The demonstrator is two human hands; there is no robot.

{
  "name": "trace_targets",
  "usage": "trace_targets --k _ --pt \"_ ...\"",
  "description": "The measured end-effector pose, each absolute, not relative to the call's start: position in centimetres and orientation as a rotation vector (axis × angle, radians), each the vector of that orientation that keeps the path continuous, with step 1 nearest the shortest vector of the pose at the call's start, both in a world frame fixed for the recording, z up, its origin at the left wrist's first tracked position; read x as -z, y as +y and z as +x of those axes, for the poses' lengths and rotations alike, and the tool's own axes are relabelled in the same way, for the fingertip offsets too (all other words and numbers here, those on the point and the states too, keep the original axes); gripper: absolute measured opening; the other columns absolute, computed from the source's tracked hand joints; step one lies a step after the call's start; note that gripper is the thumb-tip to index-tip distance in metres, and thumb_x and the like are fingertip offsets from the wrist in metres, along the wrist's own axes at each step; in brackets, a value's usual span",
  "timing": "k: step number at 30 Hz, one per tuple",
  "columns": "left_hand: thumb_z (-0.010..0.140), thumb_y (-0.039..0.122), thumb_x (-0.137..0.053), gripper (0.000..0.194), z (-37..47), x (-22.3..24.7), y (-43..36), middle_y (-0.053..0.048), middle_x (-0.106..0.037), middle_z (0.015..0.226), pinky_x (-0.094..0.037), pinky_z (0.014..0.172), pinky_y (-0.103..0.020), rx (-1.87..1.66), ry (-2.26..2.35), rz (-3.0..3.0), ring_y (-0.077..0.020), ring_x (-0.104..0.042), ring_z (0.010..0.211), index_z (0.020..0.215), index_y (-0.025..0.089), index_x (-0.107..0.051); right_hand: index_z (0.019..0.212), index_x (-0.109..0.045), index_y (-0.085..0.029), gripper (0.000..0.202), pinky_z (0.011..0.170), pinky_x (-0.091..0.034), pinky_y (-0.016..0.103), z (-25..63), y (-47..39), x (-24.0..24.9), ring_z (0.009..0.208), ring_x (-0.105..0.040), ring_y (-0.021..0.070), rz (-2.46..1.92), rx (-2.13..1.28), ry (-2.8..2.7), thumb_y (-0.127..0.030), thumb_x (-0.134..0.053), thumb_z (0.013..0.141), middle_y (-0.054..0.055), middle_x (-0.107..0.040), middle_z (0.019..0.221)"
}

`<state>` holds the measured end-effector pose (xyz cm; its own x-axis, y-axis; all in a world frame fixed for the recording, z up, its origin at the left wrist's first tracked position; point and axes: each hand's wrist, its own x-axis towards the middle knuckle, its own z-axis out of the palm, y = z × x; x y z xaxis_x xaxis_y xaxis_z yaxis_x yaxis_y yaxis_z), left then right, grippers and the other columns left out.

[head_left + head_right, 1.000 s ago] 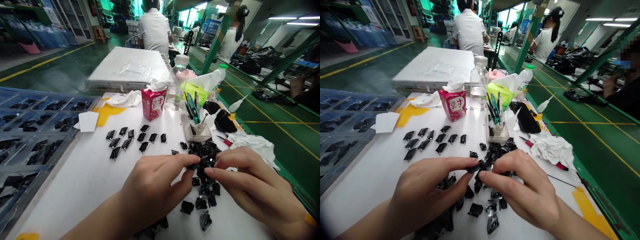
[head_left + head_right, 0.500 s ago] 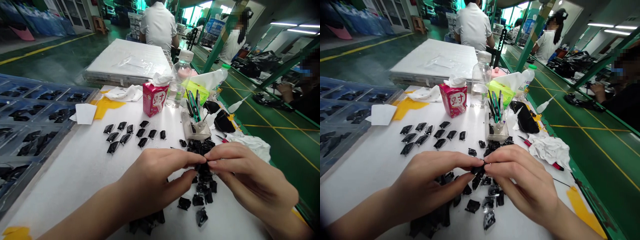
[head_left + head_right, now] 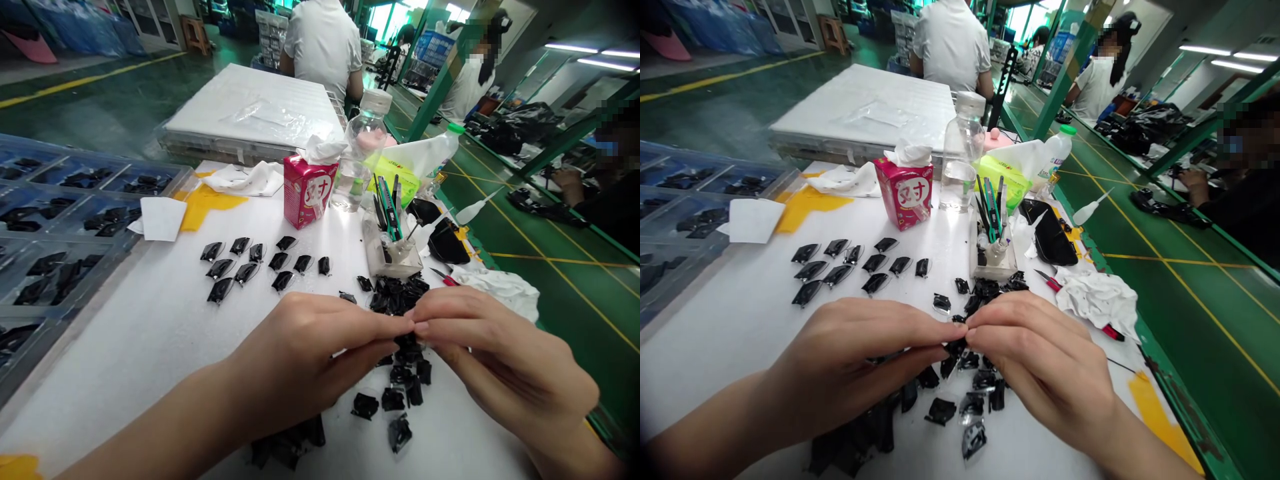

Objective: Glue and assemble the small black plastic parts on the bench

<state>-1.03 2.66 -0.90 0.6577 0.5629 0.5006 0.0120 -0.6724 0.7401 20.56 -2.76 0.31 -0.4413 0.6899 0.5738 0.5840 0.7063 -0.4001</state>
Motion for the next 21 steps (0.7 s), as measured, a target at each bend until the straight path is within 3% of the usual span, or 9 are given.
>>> trace_targets --k 6,10,17,21 --pt "0.085 0.009 -0.065 0.015 -0.85 1.05 2.55 -0.007 -0.079 0.092 -0.058 0.071 -0.021 -0.994 0.444 2.127 -0.0162 -0.075 0.077 0.097 0.011 -0.073 0.104 -0.061 -0.016 0.031 0.078 -0.056 0.035 20.6 -2.81 -0.38 0.092 -0.064 0.019 -0.955 -0.198 -2.18 0.005 -0.057 0.082 0.005 -0.068 0.094" --pt "0.085 0.009 -0.066 0.014 -0.77 0.85 2.53 -0.006 -0.079 0.091 -0.059 0.072 -0.02 -0.993 0.462 2.109 -0.0163 -0.076 0.078 0.096 0.013 -0.073 0.102 -0.063 -0.017 0.029 0.081 -0.056 0.035 20.47 -2.88 -0.8 0.087 -0.067 0.0185 -0.953 -0.097 -2.192 0.003 -0.055 0.083 0.005 -0.07 0.09" --pt "0.086 0.011 -0.066 0.022 -0.75 0.8 2.41 -0.001 -0.078 0.095 -0.062 0.074 -0.024 -1.024 0.428 2.044 -0.0174 -0.076 0.08 0.098 0.027 -0.073 0.103 -0.064 -0.02 0.028 0.078 -0.058 0.034 20.36 -3.24 -0.85 0.087 -0.067 0.0186 -0.981 -0.073 -2.156 0.0 -0.055 0.085 0.005 -0.07 0.09" --pt "0.084 0.006 -0.066 0.019 -0.81 0.67 2.4 -0.005 -0.079 0.094 -0.061 0.079 -0.021 -1.063 0.398 2.03 -0.0163 -0.075 0.083 0.095 0.02 -0.073 0.106 -0.062 -0.019 0.03 0.085 -0.055 0.035 20.47 -3.38 -0.77 0.091 -0.066 0.0179 -0.974 -0.062 -2.179 0.002 -0.054 0.085 0.005 -0.069 0.092"
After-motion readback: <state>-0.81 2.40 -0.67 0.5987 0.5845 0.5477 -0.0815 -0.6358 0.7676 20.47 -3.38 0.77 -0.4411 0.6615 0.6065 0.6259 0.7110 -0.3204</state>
